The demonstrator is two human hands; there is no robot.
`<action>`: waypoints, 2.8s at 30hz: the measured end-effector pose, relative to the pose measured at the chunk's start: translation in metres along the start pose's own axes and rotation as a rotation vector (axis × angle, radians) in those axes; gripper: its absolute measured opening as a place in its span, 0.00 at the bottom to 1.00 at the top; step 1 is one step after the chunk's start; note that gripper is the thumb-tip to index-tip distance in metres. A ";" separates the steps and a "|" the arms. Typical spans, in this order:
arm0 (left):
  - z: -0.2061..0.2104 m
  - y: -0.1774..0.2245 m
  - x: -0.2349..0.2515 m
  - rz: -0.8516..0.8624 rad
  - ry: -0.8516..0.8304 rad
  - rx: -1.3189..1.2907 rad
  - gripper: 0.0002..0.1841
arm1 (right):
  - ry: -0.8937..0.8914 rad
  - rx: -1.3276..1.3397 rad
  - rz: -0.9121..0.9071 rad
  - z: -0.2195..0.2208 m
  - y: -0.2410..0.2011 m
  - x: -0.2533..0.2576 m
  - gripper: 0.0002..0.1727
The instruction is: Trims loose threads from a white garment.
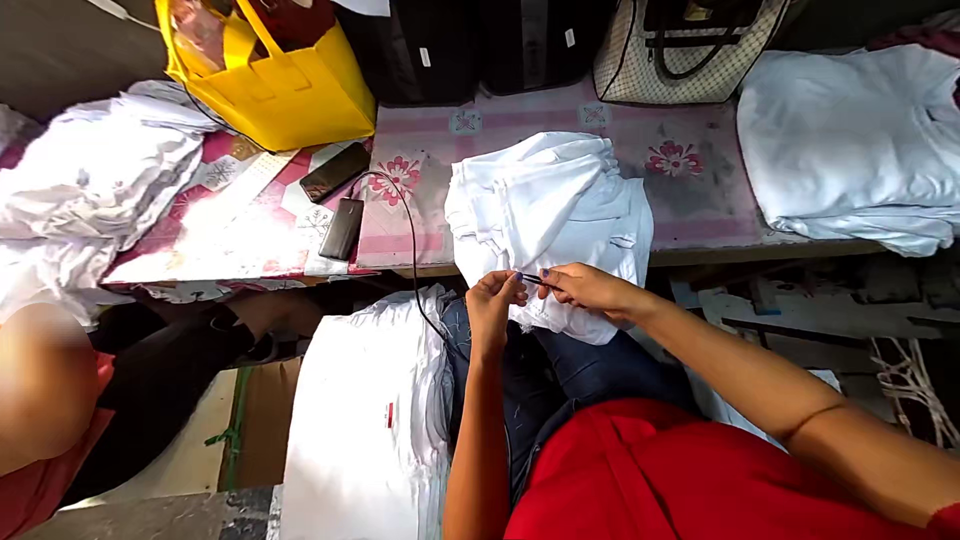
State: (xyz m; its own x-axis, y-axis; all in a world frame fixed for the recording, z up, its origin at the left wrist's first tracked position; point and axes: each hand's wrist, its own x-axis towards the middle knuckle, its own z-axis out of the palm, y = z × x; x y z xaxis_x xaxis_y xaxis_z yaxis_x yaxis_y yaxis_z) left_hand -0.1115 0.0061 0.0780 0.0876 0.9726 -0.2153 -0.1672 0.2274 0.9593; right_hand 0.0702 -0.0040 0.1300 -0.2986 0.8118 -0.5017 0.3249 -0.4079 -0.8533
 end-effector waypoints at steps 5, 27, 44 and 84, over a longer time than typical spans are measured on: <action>-0.002 0.002 -0.003 0.035 0.057 0.040 0.03 | 0.063 -0.297 -0.045 0.001 -0.003 0.017 0.26; 0.048 0.107 0.058 0.543 0.166 1.182 0.16 | 0.738 -0.501 -0.482 -0.066 0.060 -0.032 0.11; 0.095 0.016 0.053 1.115 -0.078 0.787 0.11 | 0.782 -0.525 -0.864 -0.062 0.009 -0.021 0.08; 0.006 -0.052 -0.020 0.470 -0.344 0.736 0.06 | 0.419 -0.424 -0.036 -0.042 0.049 -0.050 0.17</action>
State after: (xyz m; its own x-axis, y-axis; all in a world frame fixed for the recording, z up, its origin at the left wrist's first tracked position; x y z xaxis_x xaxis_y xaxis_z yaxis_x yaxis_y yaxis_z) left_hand -0.0984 -0.0253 0.0332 0.4737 0.8628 0.1765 0.3941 -0.3869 0.8337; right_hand 0.1390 -0.0470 0.1197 0.0350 0.9529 -0.3013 0.6765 -0.2444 -0.6947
